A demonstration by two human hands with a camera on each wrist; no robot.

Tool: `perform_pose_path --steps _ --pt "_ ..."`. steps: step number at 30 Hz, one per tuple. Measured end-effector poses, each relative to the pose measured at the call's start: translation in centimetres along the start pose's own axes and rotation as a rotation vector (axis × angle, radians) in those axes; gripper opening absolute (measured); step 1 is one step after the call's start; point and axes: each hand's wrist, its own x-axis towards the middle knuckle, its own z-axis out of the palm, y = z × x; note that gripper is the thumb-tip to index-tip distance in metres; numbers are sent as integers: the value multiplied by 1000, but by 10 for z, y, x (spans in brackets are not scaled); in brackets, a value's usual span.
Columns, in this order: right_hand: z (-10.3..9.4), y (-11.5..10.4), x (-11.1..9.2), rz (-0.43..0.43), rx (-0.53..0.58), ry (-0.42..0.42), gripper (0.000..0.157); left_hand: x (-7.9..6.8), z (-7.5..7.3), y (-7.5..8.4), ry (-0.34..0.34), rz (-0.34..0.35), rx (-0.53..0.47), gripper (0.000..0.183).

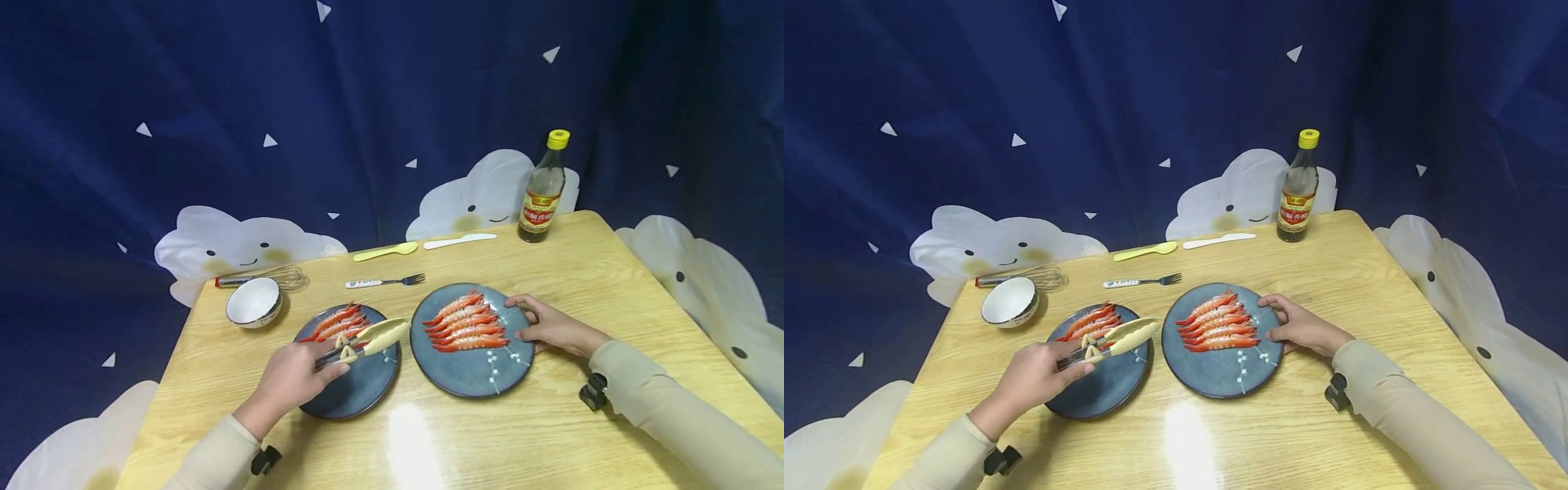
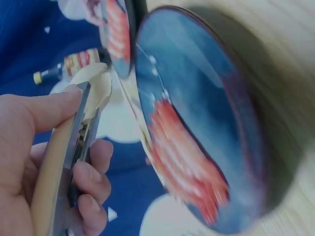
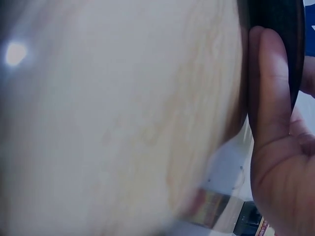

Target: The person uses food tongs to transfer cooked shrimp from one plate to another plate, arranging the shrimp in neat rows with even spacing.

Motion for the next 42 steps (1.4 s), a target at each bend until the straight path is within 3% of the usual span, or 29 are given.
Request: perform_pose_path --steps 6,12,16,24,28,36,42 --pt "2 1 1 13 -33 3 65 -34 -16 -20 -36 -108 83 50" --pt "0 -2 -1 2 -45 2 66 -54 -26 -33 18 -94 218 50" --pt "-1 -4 -2 5 -40 3 66 -58 -30 -39 38 -108 233 50" --pt "1 -4 -2 11 -32 1 67 -69 -31 -47 -49 -192 234 48" --pt "0 -4 -1 15 -48 17 67 -72 -30 -50 -38 -186 257 50" --pt "1 -4 4 23 -50 5 67 -76 -40 -41 -133 -245 210 52" --pt "-2 -2 1 24 -45 7 66 -74 -45 -37 -127 -275 181 41"
